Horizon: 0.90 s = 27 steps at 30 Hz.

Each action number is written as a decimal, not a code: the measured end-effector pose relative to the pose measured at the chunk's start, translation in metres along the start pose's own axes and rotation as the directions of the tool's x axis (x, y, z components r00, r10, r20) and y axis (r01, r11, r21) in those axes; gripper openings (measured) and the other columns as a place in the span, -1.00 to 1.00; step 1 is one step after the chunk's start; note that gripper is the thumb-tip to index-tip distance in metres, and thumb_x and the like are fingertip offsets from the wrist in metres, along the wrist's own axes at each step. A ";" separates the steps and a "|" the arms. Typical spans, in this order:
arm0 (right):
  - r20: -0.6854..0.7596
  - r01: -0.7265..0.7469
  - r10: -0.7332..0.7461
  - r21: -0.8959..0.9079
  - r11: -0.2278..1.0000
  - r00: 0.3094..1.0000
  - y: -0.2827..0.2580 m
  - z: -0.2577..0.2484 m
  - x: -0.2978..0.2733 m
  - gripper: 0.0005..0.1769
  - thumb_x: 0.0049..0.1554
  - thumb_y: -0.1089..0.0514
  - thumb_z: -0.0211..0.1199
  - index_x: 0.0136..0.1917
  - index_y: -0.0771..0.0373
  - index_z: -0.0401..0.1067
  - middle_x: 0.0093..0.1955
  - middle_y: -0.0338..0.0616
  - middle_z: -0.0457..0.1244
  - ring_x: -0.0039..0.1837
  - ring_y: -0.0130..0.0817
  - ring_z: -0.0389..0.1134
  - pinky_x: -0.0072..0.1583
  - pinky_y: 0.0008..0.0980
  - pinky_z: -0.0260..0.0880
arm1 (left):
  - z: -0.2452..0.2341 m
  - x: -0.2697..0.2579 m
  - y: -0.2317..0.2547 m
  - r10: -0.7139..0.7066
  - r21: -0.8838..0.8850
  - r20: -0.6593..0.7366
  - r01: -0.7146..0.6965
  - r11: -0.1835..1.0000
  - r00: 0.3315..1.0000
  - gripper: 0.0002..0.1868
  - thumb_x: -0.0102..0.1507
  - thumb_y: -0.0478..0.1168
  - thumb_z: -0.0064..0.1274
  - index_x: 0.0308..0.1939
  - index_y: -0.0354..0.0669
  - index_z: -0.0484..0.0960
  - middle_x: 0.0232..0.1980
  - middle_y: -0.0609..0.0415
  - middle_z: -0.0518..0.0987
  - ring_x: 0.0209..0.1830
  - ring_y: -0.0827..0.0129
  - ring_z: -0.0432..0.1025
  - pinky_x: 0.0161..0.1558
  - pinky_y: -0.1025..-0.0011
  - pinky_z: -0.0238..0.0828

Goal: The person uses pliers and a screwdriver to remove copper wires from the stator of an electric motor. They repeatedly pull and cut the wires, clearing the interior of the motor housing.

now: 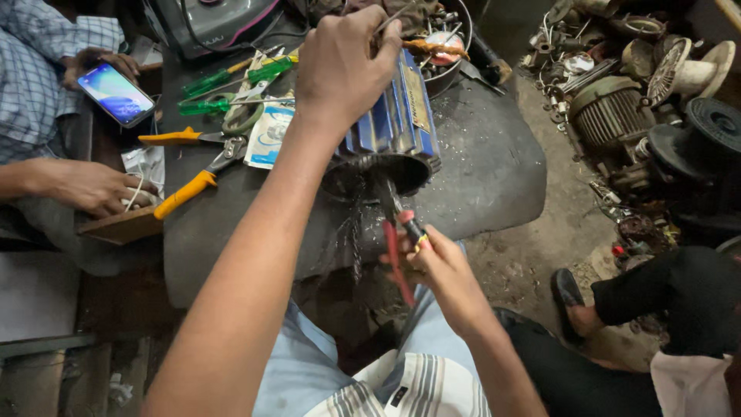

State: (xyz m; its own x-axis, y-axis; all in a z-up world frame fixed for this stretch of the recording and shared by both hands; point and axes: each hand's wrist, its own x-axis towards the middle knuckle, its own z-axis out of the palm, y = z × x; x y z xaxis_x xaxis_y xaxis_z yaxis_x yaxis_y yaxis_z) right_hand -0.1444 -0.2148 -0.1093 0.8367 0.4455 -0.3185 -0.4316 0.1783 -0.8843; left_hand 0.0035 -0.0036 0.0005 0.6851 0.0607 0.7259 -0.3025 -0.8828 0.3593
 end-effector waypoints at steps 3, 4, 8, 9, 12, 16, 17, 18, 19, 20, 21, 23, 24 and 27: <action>0.191 -0.024 -0.022 0.235 0.972 0.981 -0.010 -0.004 0.008 -0.67 0.27 0.06 -0.02 0.10 0.39 0.32 0.10 0.10 0.32 0.21 0.08 0.46 0.21 0.10 0.52 | 0.001 -0.003 0.000 0.051 -0.039 -0.017 -0.052 0.998 0.999 -0.77 0.32 -0.07 0.11 -0.25 -0.12 0.72 -0.36 -0.19 0.66 -0.33 -0.15 0.57 -0.28 0.00 0.51; 0.221 -0.058 0.001 0.250 0.966 0.975 -0.014 -0.005 0.013 -0.62 0.26 0.07 -0.04 0.17 0.42 0.33 0.15 0.12 0.32 0.23 0.08 0.44 0.23 0.10 0.50 | 0.002 -0.003 0.000 0.075 -0.064 -0.028 -0.077 0.995 0.997 -0.78 0.34 -0.09 0.09 -0.22 -0.12 0.72 -0.34 -0.19 0.67 -0.32 -0.14 0.58 -0.27 0.02 0.53; 0.312 -0.164 0.049 0.356 0.920 0.949 -0.026 0.001 0.034 -0.54 0.25 0.15 -0.13 0.29 0.50 0.30 0.28 0.27 0.30 0.29 0.19 0.38 0.29 0.19 0.44 | -0.001 -0.002 0.001 0.059 -0.036 -0.014 -0.059 0.998 0.998 -0.76 0.34 -0.08 0.10 -0.26 -0.15 0.71 -0.37 -0.19 0.65 -0.33 -0.15 0.57 -0.27 0.01 0.51; 0.324 -0.184 0.051 0.395 0.900 0.945 -0.029 0.002 0.038 -0.55 0.26 0.17 -0.15 0.29 0.50 0.28 0.29 0.33 0.29 0.30 0.24 0.37 0.30 0.23 0.43 | -0.001 -0.003 0.002 0.044 -0.026 -0.001 -0.044 0.999 0.999 -0.75 0.34 -0.07 0.10 -0.28 -0.15 0.71 -0.39 -0.19 0.65 -0.34 -0.14 0.57 -0.26 0.01 0.51; 0.295 -0.211 0.087 0.419 0.883 0.951 -0.030 0.005 0.046 -0.49 0.26 0.15 -0.22 0.31 0.47 0.31 0.23 0.36 0.31 0.29 0.24 0.37 0.28 0.21 0.42 | 0.002 -0.002 0.001 0.028 -0.024 0.010 -0.028 0.999 1.000 -0.75 0.34 -0.06 0.10 -0.28 -0.15 0.70 -0.39 -0.17 0.65 -0.33 -0.14 0.57 -0.26 0.00 0.51; 0.327 -0.238 0.093 0.440 0.866 0.941 -0.021 -0.004 0.056 -0.53 0.28 0.15 -0.23 0.31 0.46 0.26 0.21 0.39 0.31 0.27 0.23 0.38 0.29 0.21 0.43 | 0.010 -0.002 -0.005 0.085 -0.003 -0.013 -0.085 0.996 0.996 -0.76 0.34 -0.07 0.11 -0.24 -0.16 0.69 -0.32 -0.19 0.66 -0.32 -0.17 0.57 -0.27 -0.01 0.51; 0.331 -0.247 0.098 0.445 0.861 0.938 -0.019 -0.008 0.061 -0.53 0.27 0.15 -0.23 0.30 0.47 0.26 0.19 0.39 0.32 0.24 0.21 0.41 0.27 0.19 0.45 | 0.012 -0.003 -0.007 0.091 0.000 -0.023 -0.091 0.996 0.996 -0.76 0.34 -0.07 0.12 -0.23 -0.17 0.69 -0.31 -0.19 0.67 -0.31 -0.18 0.57 -0.26 -0.01 0.50; 0.336 -0.256 0.103 0.451 0.855 0.936 -0.016 -0.011 0.063 -0.52 0.27 0.14 -0.23 0.30 0.48 0.26 0.17 0.39 0.32 0.20 0.19 0.43 0.25 0.17 0.48 | 0.013 -0.004 -0.008 0.098 0.004 -0.034 -0.098 0.995 0.995 -0.76 0.34 -0.07 0.12 -0.21 -0.18 0.68 -0.30 -0.18 0.67 -0.31 -0.18 0.57 -0.26 -0.02 0.50; 0.328 -0.258 0.108 0.457 0.851 0.938 -0.015 -0.012 0.067 -0.56 0.29 0.15 -0.20 0.29 0.47 0.25 0.15 0.35 0.33 0.12 0.13 0.44 0.19 0.10 0.51 | 0.014 -0.003 -0.009 0.106 0.010 -0.048 -0.106 0.994 0.993 -0.75 0.33 -0.07 0.13 -0.20 -0.20 0.68 -0.30 -0.18 0.67 -0.30 -0.19 0.57 -0.26 -0.03 0.49; 0.321 -0.260 0.113 0.463 0.848 0.940 -0.014 -0.013 0.070 -0.59 0.31 0.15 -0.17 0.29 0.46 0.25 0.13 0.30 0.34 0.04 0.08 0.44 0.13 0.03 0.53 | 0.014 -0.002 -0.009 0.102 0.016 -0.037 -0.102 0.995 0.994 -0.76 0.34 -0.07 0.14 -0.20 -0.18 0.68 -0.29 -0.17 0.67 -0.30 -0.19 0.57 -0.26 -0.03 0.50; 0.315 -0.264 0.120 0.466 0.844 0.942 -0.013 -0.012 0.072 -0.62 0.33 0.16 -0.15 0.28 0.45 0.24 0.11 0.26 0.35 -0.04 0.03 0.45 0.07 -0.05 0.56 | 0.015 -0.003 -0.010 0.096 0.024 -0.028 -0.095 0.995 0.995 -0.76 0.34 -0.06 0.14 -0.19 -0.17 0.69 -0.29 -0.16 0.67 -0.30 -0.18 0.57 -0.25 -0.03 0.50; 0.280 -0.214 0.111 0.368 0.905 0.954 -0.011 -0.008 0.071 -0.63 0.32 0.16 -0.10 0.31 0.33 0.31 -0.04 0.07 0.32 -0.22 -0.23 0.33 -0.21 -0.29 0.38 | 0.014 -0.003 -0.009 0.096 0.027 -0.025 -0.096 0.995 0.995 -0.77 0.33 -0.07 0.14 -0.19 -0.16 0.69 -0.29 -0.16 0.68 -0.30 -0.18 0.57 -0.25 -0.02 0.50; 0.264 -0.189 0.105 0.316 0.930 0.959 -0.011 -0.004 0.069 -0.63 0.31 0.16 -0.07 0.33 0.27 0.34 -0.12 -0.02 0.31 -0.32 -0.36 0.27 -0.35 -0.41 0.28 | 0.014 -0.003 -0.008 0.103 0.024 -0.032 -0.103 0.994 0.994 -0.78 0.33 -0.08 0.14 -0.19 -0.16 0.70 -0.29 -0.17 0.68 -0.30 -0.17 0.57 -0.25 -0.02 0.50; 0.002 0.025 -0.025 -0.262 0.965 1.000 -0.001 0.009 0.047 -0.68 0.28 0.04 -0.16 0.23 0.12 0.25 -0.24 -0.15 0.26 -0.38 -0.31 0.21 -0.37 -0.32 0.21 | 0.011 -0.001 -0.007 0.097 -0.001 -0.029 -0.097 0.995 0.995 -0.78 0.32 -0.08 0.13 -0.20 -0.16 0.70 -0.29 -0.15 0.69 -0.31 -0.15 0.58 -0.25 0.00 0.51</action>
State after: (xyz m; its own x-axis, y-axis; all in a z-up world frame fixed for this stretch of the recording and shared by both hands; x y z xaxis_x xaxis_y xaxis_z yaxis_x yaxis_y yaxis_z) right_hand -0.1072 -0.1863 -0.1201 0.8466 0.4430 -0.2951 -0.3069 -0.0468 -0.9506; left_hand 0.0124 -0.0028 -0.0097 0.6332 -0.0118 0.7739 -0.3680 -0.8842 0.2876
